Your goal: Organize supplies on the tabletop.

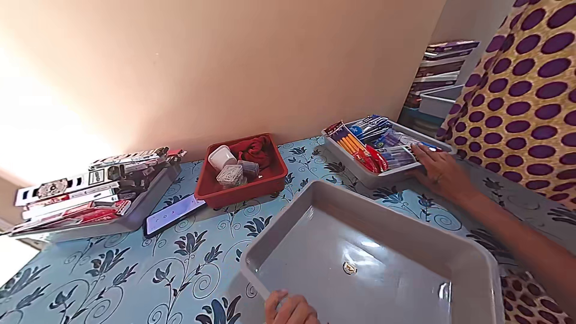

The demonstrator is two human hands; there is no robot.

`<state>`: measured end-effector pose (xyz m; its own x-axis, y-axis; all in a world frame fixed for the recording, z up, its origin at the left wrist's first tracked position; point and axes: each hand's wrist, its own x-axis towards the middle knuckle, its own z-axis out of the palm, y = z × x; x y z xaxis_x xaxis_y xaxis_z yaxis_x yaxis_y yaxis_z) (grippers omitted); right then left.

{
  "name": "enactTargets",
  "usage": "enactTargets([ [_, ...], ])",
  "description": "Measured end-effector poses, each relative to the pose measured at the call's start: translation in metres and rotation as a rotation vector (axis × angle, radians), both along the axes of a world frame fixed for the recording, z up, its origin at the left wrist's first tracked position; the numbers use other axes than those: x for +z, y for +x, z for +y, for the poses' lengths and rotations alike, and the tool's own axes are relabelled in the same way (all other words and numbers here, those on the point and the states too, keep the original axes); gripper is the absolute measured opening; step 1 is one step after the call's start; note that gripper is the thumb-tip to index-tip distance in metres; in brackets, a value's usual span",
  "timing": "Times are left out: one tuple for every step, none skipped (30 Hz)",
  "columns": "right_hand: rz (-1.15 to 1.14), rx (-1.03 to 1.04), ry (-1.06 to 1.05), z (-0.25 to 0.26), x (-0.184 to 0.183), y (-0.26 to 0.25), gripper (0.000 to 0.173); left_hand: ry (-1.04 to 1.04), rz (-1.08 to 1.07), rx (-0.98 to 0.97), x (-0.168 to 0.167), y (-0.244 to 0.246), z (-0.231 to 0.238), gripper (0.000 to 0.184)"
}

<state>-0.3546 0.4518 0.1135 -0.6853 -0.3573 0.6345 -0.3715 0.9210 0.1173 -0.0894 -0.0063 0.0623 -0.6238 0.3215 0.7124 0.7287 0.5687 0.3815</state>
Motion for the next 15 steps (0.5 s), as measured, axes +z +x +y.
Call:
enactTargets([
  [-0.009,-0.021,0.010,0.008,0.001,0.007,0.069,-0.017,-0.032,-0.011,0.003,-0.005,0.001,0.051],
  [-0.010,-0.037,0.015,0.016,0.001,0.012,0.068,-0.036,-0.060,-0.011,0.007,-0.010,0.001,0.046],
  [-0.011,-0.046,0.011,0.025,0.000,0.016,0.068,-0.054,-0.080,-0.006,0.010,-0.017,0.000,0.044],
  [-0.013,-0.052,0.001,0.034,-0.001,0.020,0.068,-0.077,-0.092,0.006,0.012,-0.024,0.000,0.044],
  [-0.012,-0.053,-0.010,0.043,-0.002,0.024,0.068,-0.096,-0.093,0.028,0.014,-0.032,0.000,0.045],
  [-0.013,-0.055,-0.018,0.051,-0.002,0.028,0.068,-0.104,-0.090,0.047,0.014,-0.041,0.001,0.046],
  [-0.015,-0.059,-0.028,0.059,-0.003,0.031,0.067,-0.102,-0.093,0.055,0.015,-0.051,0.002,0.045],
  [-0.019,-0.061,-0.037,0.065,-0.003,0.034,0.068,-0.095,-0.105,0.058,0.016,-0.062,0.003,0.044],
  [-0.025,-0.068,-0.040,0.072,-0.003,0.036,0.070,-0.088,-0.130,0.064,0.017,-0.073,0.004,0.043],
  [-0.034,-0.071,-0.047,0.078,-0.004,0.037,0.071,-0.079,-0.151,0.091,0.019,-0.083,0.005,0.042],
  [-0.044,-0.076,-0.054,0.084,-0.004,0.038,0.071,-0.069,-0.144,0.145,0.021,-0.092,0.007,0.043],
  [-0.049,-0.077,-0.057,0.089,-0.004,0.038,0.072,-0.050,-0.109,0.207,0.024,-0.099,0.010,0.046],
  [-0.053,-0.071,-0.062,0.093,-0.004,0.040,0.072,-0.023,-0.070,0.246,0.026,-0.099,0.014,0.052],
  [-0.055,-0.069,-0.069,0.096,-0.004,0.039,0.072,0.009,-0.057,0.244,0.028,-0.094,0.018,0.060],
  [-0.050,-0.065,-0.068,0.098,-0.005,0.038,0.073,0.045,-0.081,0.201,0.031,-0.080,0.024,0.070],
])
